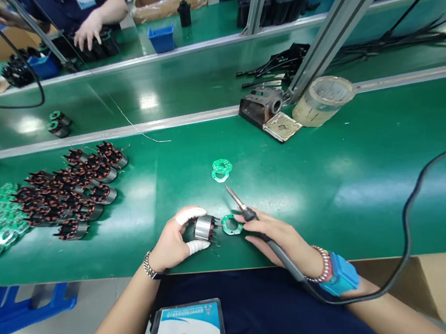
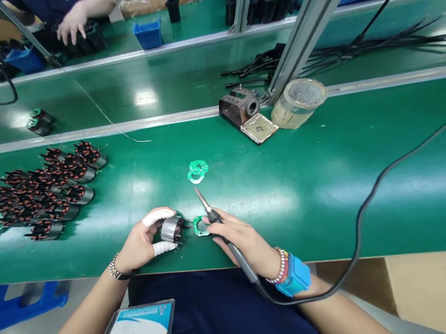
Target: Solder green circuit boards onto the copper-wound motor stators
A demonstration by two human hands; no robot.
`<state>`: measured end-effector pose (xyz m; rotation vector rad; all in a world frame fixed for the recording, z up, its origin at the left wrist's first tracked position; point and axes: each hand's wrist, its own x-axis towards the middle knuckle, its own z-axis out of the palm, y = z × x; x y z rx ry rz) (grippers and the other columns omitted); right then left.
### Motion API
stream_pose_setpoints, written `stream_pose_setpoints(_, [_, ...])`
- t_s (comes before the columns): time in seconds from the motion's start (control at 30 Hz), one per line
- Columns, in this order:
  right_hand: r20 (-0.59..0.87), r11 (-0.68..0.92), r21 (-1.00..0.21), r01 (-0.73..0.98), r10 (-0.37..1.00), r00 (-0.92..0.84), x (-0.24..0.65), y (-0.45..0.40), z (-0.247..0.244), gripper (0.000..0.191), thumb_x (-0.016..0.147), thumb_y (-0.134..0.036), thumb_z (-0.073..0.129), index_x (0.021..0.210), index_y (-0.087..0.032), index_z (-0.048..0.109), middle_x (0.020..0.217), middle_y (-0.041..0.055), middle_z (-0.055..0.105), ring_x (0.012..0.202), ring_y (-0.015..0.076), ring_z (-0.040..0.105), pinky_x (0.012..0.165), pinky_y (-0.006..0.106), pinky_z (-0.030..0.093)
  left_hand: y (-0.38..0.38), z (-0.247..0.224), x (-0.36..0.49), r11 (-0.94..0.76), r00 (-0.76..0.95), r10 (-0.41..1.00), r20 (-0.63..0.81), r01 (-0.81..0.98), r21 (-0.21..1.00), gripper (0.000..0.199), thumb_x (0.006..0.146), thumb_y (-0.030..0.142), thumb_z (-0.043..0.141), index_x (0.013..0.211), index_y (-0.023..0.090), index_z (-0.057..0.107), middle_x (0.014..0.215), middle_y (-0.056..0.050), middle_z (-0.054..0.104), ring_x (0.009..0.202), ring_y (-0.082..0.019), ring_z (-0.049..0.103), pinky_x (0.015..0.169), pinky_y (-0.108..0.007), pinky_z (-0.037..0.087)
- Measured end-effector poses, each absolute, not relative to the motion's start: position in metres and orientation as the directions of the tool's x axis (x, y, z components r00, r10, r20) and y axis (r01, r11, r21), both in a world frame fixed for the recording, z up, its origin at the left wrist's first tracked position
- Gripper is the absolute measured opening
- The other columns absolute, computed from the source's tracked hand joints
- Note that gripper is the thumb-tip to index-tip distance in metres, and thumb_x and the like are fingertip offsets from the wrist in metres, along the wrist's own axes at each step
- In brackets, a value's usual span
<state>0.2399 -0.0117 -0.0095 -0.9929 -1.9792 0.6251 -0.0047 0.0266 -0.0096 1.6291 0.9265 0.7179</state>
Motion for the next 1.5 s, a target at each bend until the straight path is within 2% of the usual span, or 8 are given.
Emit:
stream_pose_setpoints(0.13, [0.503, 0.593, -0.670, 0.446, 0.805, -0.315, 0.236, -0.005, -0.004, 0.023, 0.080, -0.010, 0.052, 0.100, -0.022, 0.055, 0.089, 0.0059, 0.067, 0.090, 0.0186, 0.064, 0.079, 0.031, 0.054, 0.024, -0.006, 0.002, -0.071, 0.575, 0.818, -0.020, 0.136, 0.988, 0.060, 0.068, 0.027, 0.069, 0.119, 0.021, 0.037, 0.112, -0.012, 0.054, 0.097, -0.021, 0.059, 0.079, -0.035, 0.051])
stream_pose_setpoints(0.27, [0.405, 0.421, -0.784, 0.455, 0.904, -0.139, 0.228, -0.004, 0.006, 0.019, 0.077, -0.011, 0.056, 0.091, -0.023, 0.055, 0.077, 0.0021, 0.066, 0.063, 0.0139, 0.064, 0.063, 0.025, 0.055, 0.025, -0.005, 0.009, -0.339, 0.609, 0.793, 0.025, 0.405, 0.849, 0.059, 0.068, 0.027, 0.070, 0.120, 0.021, 0.042, 0.119, -0.013, 0.054, 0.115, -0.027, 0.048, 0.099, -0.049, 0.035])
stream_pose_setpoints(0.5, [-0.047, -0.044, -0.994, -0.101, 0.998, 0.032, 0.208, -0.002, 0.005, 0.027, 0.076, -0.019, 0.056, 0.099, -0.023, 0.043, 0.093, 0.0049, 0.064, 0.052, 0.0082, 0.056, 0.043, 0.021, 0.052, 0.025, -0.009, 0.009, -0.480, 0.603, 0.793, 0.092, 0.524, 0.704, 0.065, 0.067, 0.027, 0.070, 0.124, 0.021, 0.041, 0.128, -0.014, 0.049, 0.125, -0.028, 0.037, 0.103, -0.056, 0.025])
stream_pose_setpoints(0.7, [-0.046, -0.040, -0.994, -0.105, 0.998, 0.053, 0.208, -0.004, 0.004, 0.025, 0.075, -0.020, 0.058, 0.096, -0.022, 0.044, 0.094, 0.0051, 0.062, 0.055, 0.0081, 0.056, 0.046, 0.021, 0.053, 0.020, -0.011, 0.010, -0.592, 0.589, 0.741, 0.323, 0.344, 0.729, 0.012, 0.075, 0.022, 0.063, 0.087, 0.024, 0.065, 0.117, -0.008, 0.057, 0.121, -0.026, 0.042, 0.098, -0.051, 0.035])
stream_pose_setpoints(0.83, [-0.058, -0.048, -0.990, -0.132, 0.996, 0.073, 0.206, -0.003, 0.004, 0.025, 0.075, -0.019, 0.058, 0.096, -0.023, 0.045, 0.092, 0.0044, 0.062, 0.057, 0.0093, 0.057, 0.045, 0.022, 0.053, 0.018, -0.011, 0.008, -0.687, 0.660, 0.660, 0.358, 0.338, 0.643, 0.012, 0.078, 0.017, 0.058, 0.080, 0.027, 0.066, 0.119, -0.005, 0.056, 0.124, -0.025, 0.038, 0.099, -0.052, 0.033])
stream_pose_setpoints(1.0, [-0.057, -0.047, -0.993, -0.107, 0.994, 0.088, 0.207, -0.002, 0.002, 0.027, 0.074, -0.020, 0.057, 0.098, -0.023, 0.045, 0.092, 0.0042, 0.063, 0.058, 0.0103, 0.058, 0.044, 0.022, 0.052, 0.016, -0.011, -0.006, -0.669, 0.717, 0.648, 0.259, 0.372, 0.643, 0.031, 0.080, 0.016, 0.054, 0.107, 0.032, 0.056, 0.134, -0.004, 0.043, 0.130, -0.023, 0.029, 0.103, -0.049, 0.030])
stream_pose_setpoints(1.2, [0.029, 0.016, -0.991, 0.133, 0.995, 0.098, 0.215, -0.005, 0.004, 0.025, 0.074, -0.021, 0.060, 0.096, -0.022, 0.048, 0.089, 0.0053, 0.067, 0.082, 0.0175, 0.064, 0.067, 0.029, 0.053, 0.020, -0.010, 0.000, -0.378, 0.498, 0.867, -0.019, 0.682, 0.626, 0.098, 0.059, 0.040, 0.074, 0.137, 0.019, 0.018, 0.140, -0.018, 0.032, 0.130, -0.030, 0.028, 0.106, -0.052, 0.023])
stream_pose_setpoints(1.5, [-0.036, -0.054, -0.964, -0.259, 0.997, -0.072, 0.208, -0.007, 0.007, 0.037, 0.073, -0.020, 0.065, 0.102, -0.027, 0.043, 0.104, 0.0050, 0.062, 0.059, 0.0081, 0.056, 0.045, 0.019, 0.049, 0.025, -0.002, 0.021, -0.359, 0.481, 0.875, -0.065, 0.732, 0.579, 0.059, 0.060, 0.042, 0.073, 0.112, 0.022, 0.052, 0.124, -0.014, 0.054, 0.125, -0.026, 0.038, 0.107, -0.054, 0.014])
